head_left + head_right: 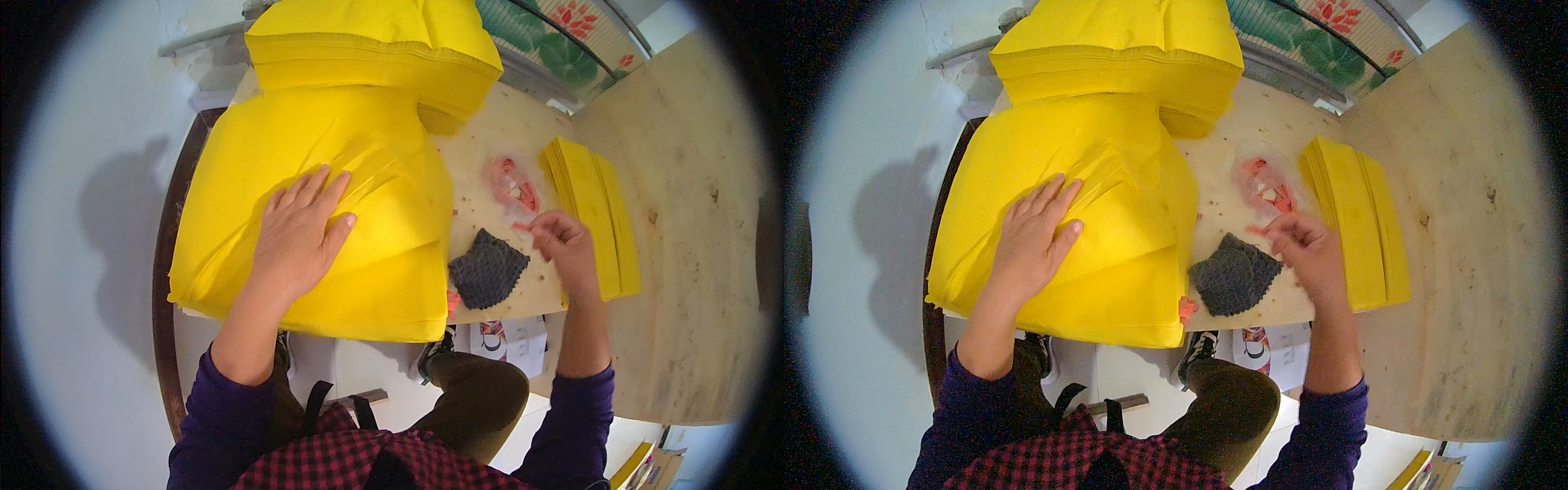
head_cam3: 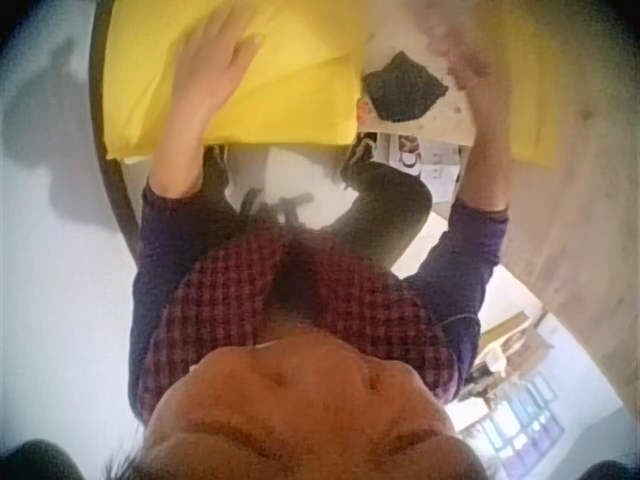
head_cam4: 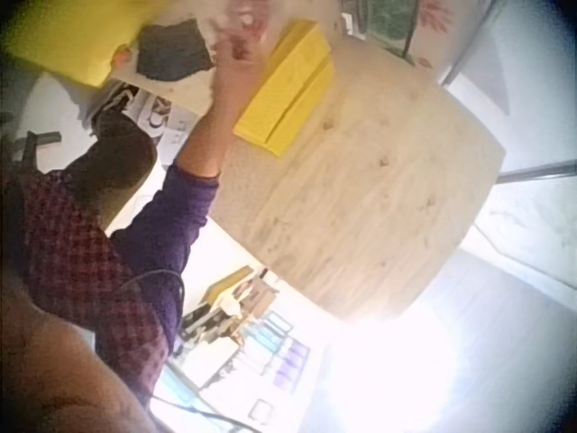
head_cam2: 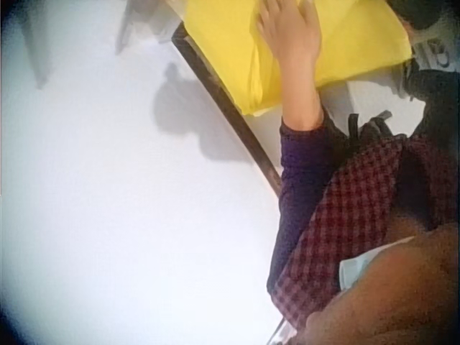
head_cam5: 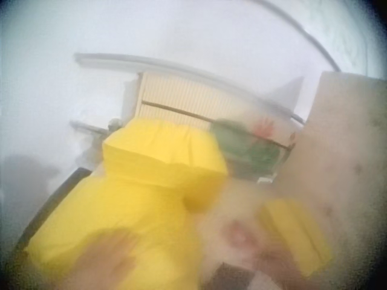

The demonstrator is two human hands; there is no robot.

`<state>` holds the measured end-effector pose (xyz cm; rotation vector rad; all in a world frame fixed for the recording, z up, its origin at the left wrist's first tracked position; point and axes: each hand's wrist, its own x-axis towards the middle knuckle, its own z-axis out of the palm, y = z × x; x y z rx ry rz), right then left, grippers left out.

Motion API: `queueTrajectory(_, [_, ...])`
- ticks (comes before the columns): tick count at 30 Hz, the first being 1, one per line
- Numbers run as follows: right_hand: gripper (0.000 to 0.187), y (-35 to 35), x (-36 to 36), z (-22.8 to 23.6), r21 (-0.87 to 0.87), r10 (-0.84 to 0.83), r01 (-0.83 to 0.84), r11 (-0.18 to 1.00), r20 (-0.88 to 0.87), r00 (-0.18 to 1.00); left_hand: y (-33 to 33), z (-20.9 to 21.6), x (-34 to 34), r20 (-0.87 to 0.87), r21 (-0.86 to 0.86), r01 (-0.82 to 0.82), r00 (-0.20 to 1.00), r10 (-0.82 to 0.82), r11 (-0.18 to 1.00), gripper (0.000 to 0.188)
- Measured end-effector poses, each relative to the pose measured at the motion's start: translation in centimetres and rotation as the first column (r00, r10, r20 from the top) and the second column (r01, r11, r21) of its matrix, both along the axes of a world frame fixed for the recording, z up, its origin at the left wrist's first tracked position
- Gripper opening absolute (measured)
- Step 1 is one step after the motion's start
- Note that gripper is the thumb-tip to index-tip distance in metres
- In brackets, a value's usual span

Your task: The person folds yellow sheets of packing material on a wooden table, aligning edges and creasing folds. They repeatedly pick up, fold, and restack the sheets, occasionally using a small pink tool to assist with alignment.

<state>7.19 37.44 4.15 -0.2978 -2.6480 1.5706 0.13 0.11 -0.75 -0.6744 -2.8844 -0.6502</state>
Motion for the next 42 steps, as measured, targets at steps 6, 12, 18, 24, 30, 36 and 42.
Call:
queueTrajectory(6, [0.007, -9.5, 4.6, -1.9, -0.334, 0.210, -0.186, 0.924, 0.036, 0.977, 0.0, -0.1, -0.1, 0.003, -0.007, 0.007, 1.000, -0.007, 1.000, 0.054])
queueTrajectory(12, [0.005, -11.6, 5.4, -3.0, -0.140, 0.160, -0.141, 0.980, 0.132, 0.978, -0.1, 0.0, 0.0, -0.001, -0.004, 0.010, 1.000, -0.010, 1.000, 0.055])
queueTrajectory(18, [0.006, -11.4, 5.8, -3.3, -0.007, 0.143, -0.143, 0.990, 0.143, 0.979, -0.1, 0.0, 0.0, 0.005, -0.001, 0.007, 1.000, -0.007, 1.000, 0.055])
queueTrajectory(24, [0.008, -11.4, 5.9, -3.6, 0.034, 0.123, -0.128, 0.991, 0.112, 0.986, 0.0, -0.1, 0.0, 0.001, -0.007, 0.000, 1.000, 0.000, 1.000, 0.055])
queueTrajectory(30, [0.007, -11.3, 5.7, -3.3, 0.043, 0.098, -0.102, 0.994, 0.100, 0.990, 0.0, -0.1, 0.0, -0.009, -0.024, -0.002, 1.000, 0.002, 1.000, 0.055])
queueTrajectory(36, [0.004, -11.0, 5.5, -1.9, -0.002, 0.056, -0.056, 0.998, 0.069, 0.996, 0.1, -0.1, 0.0, -0.004, -0.009, -0.001, 1.000, 0.001, 1.000, 0.055])
queueTrajectory(42, [0.003, -10.5, 5.3, -1.4, 0.087, -0.004, 0.003, 0.996, 0.006, 1.000, 0.0, -0.1, -0.1, 0.000, -0.015, 0.013, 1.000, -0.013, 1.000, 0.056])
